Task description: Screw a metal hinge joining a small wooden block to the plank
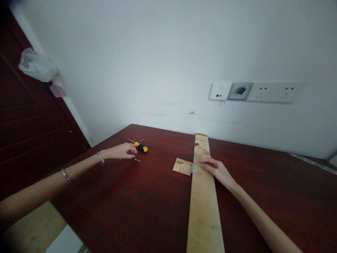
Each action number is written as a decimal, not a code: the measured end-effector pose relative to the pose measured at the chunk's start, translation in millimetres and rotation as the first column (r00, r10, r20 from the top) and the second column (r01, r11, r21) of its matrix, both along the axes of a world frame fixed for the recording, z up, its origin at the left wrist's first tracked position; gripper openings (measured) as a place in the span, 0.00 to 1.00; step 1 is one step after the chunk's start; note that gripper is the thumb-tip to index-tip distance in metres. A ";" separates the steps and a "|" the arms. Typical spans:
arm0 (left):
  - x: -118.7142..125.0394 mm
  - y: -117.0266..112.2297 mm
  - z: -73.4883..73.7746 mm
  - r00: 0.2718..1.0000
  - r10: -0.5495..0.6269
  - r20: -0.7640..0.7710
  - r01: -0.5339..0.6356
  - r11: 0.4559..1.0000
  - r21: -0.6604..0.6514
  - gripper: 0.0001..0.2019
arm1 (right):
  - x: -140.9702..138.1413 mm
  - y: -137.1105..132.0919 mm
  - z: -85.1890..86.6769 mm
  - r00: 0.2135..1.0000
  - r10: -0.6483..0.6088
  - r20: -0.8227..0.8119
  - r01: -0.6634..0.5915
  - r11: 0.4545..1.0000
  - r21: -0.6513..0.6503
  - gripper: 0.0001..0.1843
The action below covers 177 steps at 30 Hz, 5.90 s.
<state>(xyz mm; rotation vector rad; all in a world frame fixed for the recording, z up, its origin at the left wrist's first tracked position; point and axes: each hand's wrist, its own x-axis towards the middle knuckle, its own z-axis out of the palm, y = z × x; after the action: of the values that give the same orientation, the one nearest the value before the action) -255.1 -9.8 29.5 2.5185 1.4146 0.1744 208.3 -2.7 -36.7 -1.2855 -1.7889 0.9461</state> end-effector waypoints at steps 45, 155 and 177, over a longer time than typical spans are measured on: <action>169.7 38.9 -9.7 0.327 0.433 0.840 0.344 0.774 -0.532 0.06 | -28.4 -14.7 23.6 0.999 -0.019 0.036 0.004 0.919 0.394 0.10; 16.2 59.6 12.7 0.653 0.472 0.592 -0.319 0.881 -0.350 0.08 | -16.1 -1.9 -11.7 0.964 -0.128 -0.234 0.172 0.969 0.179 0.11; -55.3 46.1 -26.8 0.915 0.404 -0.014 -0.403 0.914 0.038 0.03 | -16.6 -1.7 -12.9 0.973 -0.119 -0.197 0.157 0.968 0.193 0.10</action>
<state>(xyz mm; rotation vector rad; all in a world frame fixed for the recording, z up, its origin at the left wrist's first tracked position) -310.4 36.3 2.7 2.2248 1.9433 0.2463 191.7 -4.3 -49.6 -1.1366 -1.5873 0.7523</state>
